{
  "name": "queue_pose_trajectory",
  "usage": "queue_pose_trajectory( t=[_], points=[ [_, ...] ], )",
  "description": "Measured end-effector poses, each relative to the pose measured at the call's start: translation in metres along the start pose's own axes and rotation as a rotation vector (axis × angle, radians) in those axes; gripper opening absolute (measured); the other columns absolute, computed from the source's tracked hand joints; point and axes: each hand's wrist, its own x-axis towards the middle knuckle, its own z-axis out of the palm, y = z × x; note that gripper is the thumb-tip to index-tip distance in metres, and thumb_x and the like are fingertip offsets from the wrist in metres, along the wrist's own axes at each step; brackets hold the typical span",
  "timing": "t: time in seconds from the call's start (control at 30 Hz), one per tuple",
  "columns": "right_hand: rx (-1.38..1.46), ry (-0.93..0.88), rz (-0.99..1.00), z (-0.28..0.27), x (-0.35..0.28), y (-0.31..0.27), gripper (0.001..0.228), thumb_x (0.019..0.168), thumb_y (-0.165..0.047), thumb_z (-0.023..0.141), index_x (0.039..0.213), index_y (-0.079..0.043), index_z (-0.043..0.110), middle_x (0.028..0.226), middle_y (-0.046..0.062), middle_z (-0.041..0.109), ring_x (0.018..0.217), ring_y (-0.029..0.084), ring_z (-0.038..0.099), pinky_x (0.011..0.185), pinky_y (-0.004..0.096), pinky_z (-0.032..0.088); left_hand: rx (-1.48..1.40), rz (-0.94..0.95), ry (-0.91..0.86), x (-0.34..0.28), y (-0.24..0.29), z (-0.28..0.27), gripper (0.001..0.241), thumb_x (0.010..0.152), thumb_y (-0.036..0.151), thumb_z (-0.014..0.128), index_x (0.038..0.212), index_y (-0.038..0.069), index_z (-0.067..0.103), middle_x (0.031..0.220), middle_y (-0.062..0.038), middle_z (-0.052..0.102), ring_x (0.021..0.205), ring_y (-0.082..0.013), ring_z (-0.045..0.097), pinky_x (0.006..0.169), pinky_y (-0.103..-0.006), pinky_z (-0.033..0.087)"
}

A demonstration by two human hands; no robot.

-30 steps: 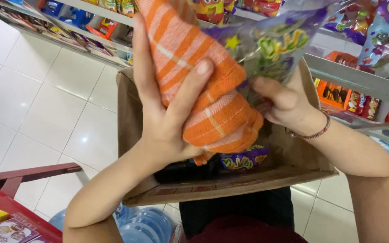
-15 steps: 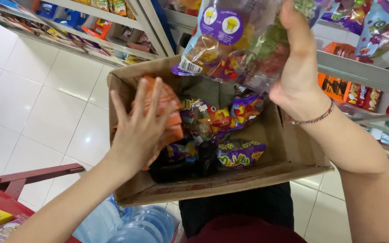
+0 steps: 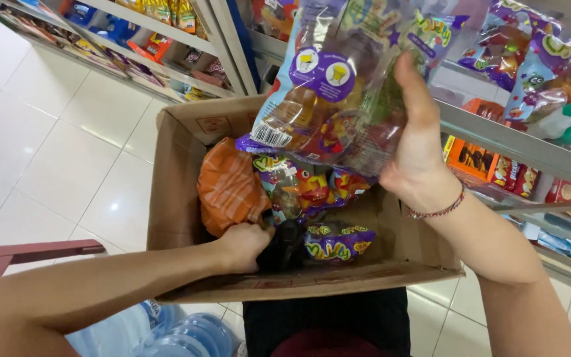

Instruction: Cleaning packets of jelly snacks with cloths and scanning them with a handheld scanner before restocking.

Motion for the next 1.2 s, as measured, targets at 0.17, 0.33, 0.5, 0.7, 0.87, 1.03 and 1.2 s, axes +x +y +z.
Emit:
queue_pose_trajectory(
  t=[0.17, 0.33, 0.5, 0.7, 0.87, 1.03, 1.2],
  points=[
    [-0.017, -0.092, -0.157, -0.016, 0.001, 0.003, 0.062, 0.105, -0.052, 0.062, 0.144, -0.005, 0.054, 0.139, 0.011, 0.063, 0.129, 0.026, 0.064, 0.116, 0.046, 0.053, -0.240, -0.163, 0.020, -0.025, 0.023, -0.060, 0.072, 0.064, 0.041, 0.086, 0.119, 0.000, 0.064, 0.106, -0.024, 0.067, 0.102, -0.0415, 0.067, 0.086, -0.0514, 0.055],
    [0.065, 0.001, -0.200, -0.025, 0.006, 0.001, 0.062, 0.103, -0.051, 0.060, 0.146, -0.007, 0.051, 0.144, 0.009, 0.060, 0.135, 0.025, 0.060, 0.120, 0.047, 0.051, -0.628, -0.035, 0.278, -0.087, 0.070, -0.128, 0.068, 0.070, 0.046, 0.082, 0.109, -0.008, 0.067, 0.089, -0.024, 0.075, 0.089, -0.0332, 0.076, 0.081, -0.0396, 0.059],
    [-0.018, 0.014, -0.301, -0.028, 0.014, -0.003, 0.066, 0.105, -0.054, 0.059, 0.151, -0.007, 0.048, 0.148, 0.009, 0.058, 0.142, 0.026, 0.057, 0.125, 0.050, 0.049, -0.887, 0.047, 0.327, -0.151, 0.094, -0.154, 0.056, 0.067, 0.033, 0.086, 0.107, -0.004, 0.074, 0.079, -0.018, 0.077, 0.074, -0.0240, 0.076, 0.070, -0.0336, 0.058],
    [-0.031, -0.014, -0.266, -0.019, 0.015, 0.000, 0.069, 0.103, -0.057, 0.059, 0.150, -0.008, 0.047, 0.148, 0.008, 0.057, 0.142, 0.025, 0.056, 0.125, 0.049, 0.049, -1.346, 0.863, 1.151, -0.104, 0.002, 0.008, 0.031, -0.012, -0.014, 0.051, 0.017, -0.024, 0.047, 0.006, -0.031, 0.054, 0.001, -0.0335, 0.052, 0.005, -0.0313, 0.040],
    [-0.005, -0.020, -0.254, -0.016, 0.013, 0.001, 0.070, 0.103, -0.057, 0.060, 0.151, -0.007, 0.048, 0.148, 0.009, 0.058, 0.141, 0.025, 0.058, 0.126, 0.047, 0.049, -0.769, 0.282, 0.639, -0.140, -0.015, 0.030, 0.056, 0.054, 0.037, 0.094, 0.093, 0.002, 0.074, 0.085, -0.008, 0.076, 0.075, -0.0156, 0.074, 0.074, -0.0245, 0.057],
    [-0.021, -0.029, -0.298, -0.019, 0.014, 0.004, 0.072, 0.103, -0.057, 0.063, 0.152, -0.007, 0.046, 0.148, 0.009, 0.057, 0.137, 0.024, 0.057, 0.122, 0.046, 0.049, -1.056, 0.403, 0.704, -0.164, 0.035, -0.048, 0.058, 0.071, 0.037, 0.092, 0.111, -0.001, 0.073, 0.098, -0.008, 0.083, 0.089, -0.0138, 0.082, 0.082, -0.0240, 0.062],
    [-0.067, 0.029, -0.296, -0.020, 0.015, 0.004, 0.075, 0.100, -0.059, 0.064, 0.151, -0.006, 0.047, 0.145, 0.010, 0.058, 0.137, 0.025, 0.059, 0.121, 0.048, 0.052, -1.048, 0.008, 0.803, -0.157, 0.024, -0.004, 0.057, 0.056, 0.032, 0.098, 0.097, -0.002, 0.078, 0.088, -0.010, 0.080, 0.076, -0.0157, 0.073, 0.070, -0.0247, 0.057]
  ],
)
